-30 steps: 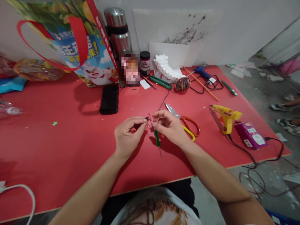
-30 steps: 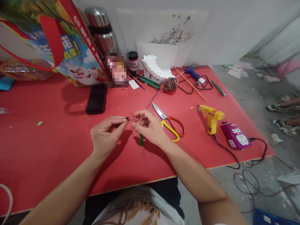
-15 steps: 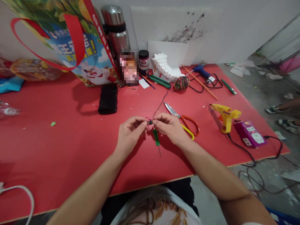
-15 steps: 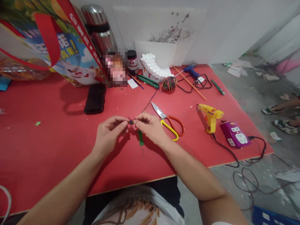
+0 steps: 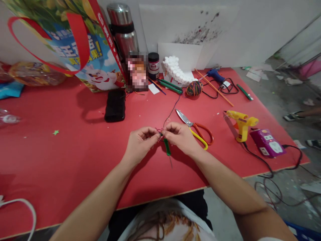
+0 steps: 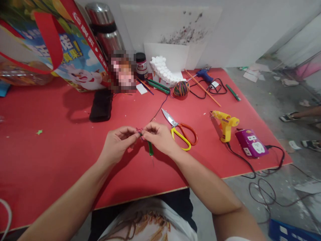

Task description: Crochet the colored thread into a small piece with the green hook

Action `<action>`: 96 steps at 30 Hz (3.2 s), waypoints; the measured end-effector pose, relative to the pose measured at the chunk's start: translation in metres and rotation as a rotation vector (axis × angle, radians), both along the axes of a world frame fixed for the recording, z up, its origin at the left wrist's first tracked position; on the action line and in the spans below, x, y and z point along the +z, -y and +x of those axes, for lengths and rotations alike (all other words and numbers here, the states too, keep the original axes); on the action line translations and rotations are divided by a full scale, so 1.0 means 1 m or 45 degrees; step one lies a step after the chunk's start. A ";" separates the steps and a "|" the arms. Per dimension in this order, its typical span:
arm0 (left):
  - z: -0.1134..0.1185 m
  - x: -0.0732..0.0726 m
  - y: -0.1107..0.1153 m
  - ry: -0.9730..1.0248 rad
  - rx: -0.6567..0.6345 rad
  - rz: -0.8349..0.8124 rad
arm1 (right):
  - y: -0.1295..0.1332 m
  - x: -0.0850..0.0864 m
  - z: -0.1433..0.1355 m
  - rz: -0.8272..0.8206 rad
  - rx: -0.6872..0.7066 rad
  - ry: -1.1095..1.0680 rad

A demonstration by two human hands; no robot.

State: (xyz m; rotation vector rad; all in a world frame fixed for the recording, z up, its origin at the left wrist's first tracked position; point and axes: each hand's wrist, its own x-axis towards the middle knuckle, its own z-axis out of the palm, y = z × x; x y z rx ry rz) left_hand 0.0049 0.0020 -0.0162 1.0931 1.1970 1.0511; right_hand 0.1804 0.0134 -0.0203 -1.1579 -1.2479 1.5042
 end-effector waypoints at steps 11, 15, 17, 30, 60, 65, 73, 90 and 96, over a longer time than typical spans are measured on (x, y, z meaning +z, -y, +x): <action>-0.005 -0.006 -0.003 0.277 -0.019 -0.160 | -0.002 -0.004 0.001 -0.261 0.130 -0.341; -0.003 -0.006 -0.003 0.283 0.068 -0.121 | -0.002 -0.005 0.001 -0.204 0.115 -0.297; -0.002 -0.006 -0.003 0.267 0.062 -0.111 | -0.002 -0.007 0.000 -0.172 0.111 -0.278; -0.008 0.002 -0.004 0.483 -0.161 -0.395 | -0.002 -0.003 0.002 -0.284 0.221 -0.451; -0.009 0.001 -0.007 0.527 -0.225 -0.473 | -0.005 -0.004 0.002 -0.432 0.139 -0.469; -0.007 -0.001 -0.006 0.479 -0.180 -0.400 | -0.004 -0.006 0.001 -0.424 0.137 -0.492; -0.007 0.000 -0.005 0.444 -0.236 -0.402 | -0.005 -0.006 0.004 -0.531 0.253 -0.554; -0.006 -0.008 -0.008 0.436 -0.194 -0.349 | -0.005 -0.006 -0.001 -0.577 0.177 -0.627; -0.008 -0.012 -0.008 0.428 -0.246 -0.388 | -0.005 -0.006 -0.001 -0.602 0.195 -0.611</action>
